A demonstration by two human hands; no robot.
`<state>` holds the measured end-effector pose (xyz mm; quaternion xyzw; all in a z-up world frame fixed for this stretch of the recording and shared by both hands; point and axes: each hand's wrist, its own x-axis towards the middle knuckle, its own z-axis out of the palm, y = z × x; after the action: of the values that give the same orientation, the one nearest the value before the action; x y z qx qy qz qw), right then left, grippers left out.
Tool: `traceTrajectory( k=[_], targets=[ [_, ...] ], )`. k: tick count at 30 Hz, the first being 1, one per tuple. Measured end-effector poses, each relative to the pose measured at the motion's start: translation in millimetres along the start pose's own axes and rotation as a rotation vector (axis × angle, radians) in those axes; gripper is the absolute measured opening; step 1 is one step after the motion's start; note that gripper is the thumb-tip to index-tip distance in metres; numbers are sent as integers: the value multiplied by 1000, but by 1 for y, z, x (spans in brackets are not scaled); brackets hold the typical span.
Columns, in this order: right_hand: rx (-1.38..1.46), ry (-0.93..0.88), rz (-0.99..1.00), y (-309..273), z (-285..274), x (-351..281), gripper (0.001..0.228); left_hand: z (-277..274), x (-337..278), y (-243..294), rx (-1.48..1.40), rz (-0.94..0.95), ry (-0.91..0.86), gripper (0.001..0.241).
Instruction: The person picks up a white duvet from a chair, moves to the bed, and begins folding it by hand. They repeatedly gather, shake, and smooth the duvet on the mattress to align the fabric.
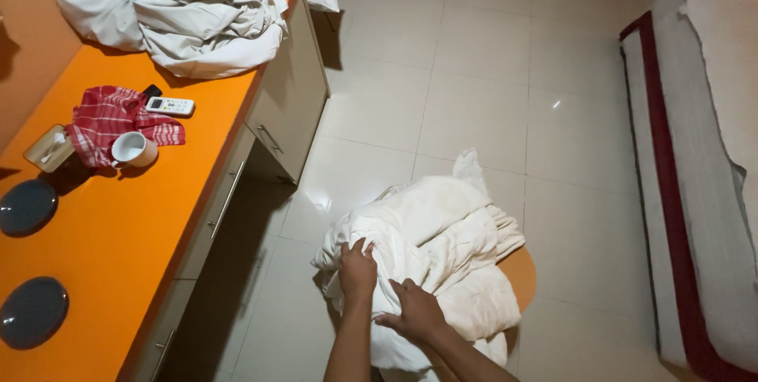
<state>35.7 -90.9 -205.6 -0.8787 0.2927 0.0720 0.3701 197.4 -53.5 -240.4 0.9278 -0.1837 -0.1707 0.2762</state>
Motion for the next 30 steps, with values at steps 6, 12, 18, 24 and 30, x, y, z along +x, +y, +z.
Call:
traceTrajectory(
  k=[6, 12, 18, 24, 30],
  targets=[
    [-44, -2, -146, 27, 6, -9, 81, 21, -18, -19, 70, 16, 102, 36],
    [-137, -66, -263, 31, -10, -39, 55, 38, -62, -33, 23, -2, 263, 35],
    [-92, 150, -521, 62, 7, -63, 49, 66, -100, -75, -118, -43, 300, 51],
    [-169, 46, -468, 86, -1, -85, 56, 61, -135, -51, -8, -92, 233, 55],
    [-182, 22, -435, 87, 8, -90, 63, 62, -144, -60, -81, -63, 242, 59]
  ],
)
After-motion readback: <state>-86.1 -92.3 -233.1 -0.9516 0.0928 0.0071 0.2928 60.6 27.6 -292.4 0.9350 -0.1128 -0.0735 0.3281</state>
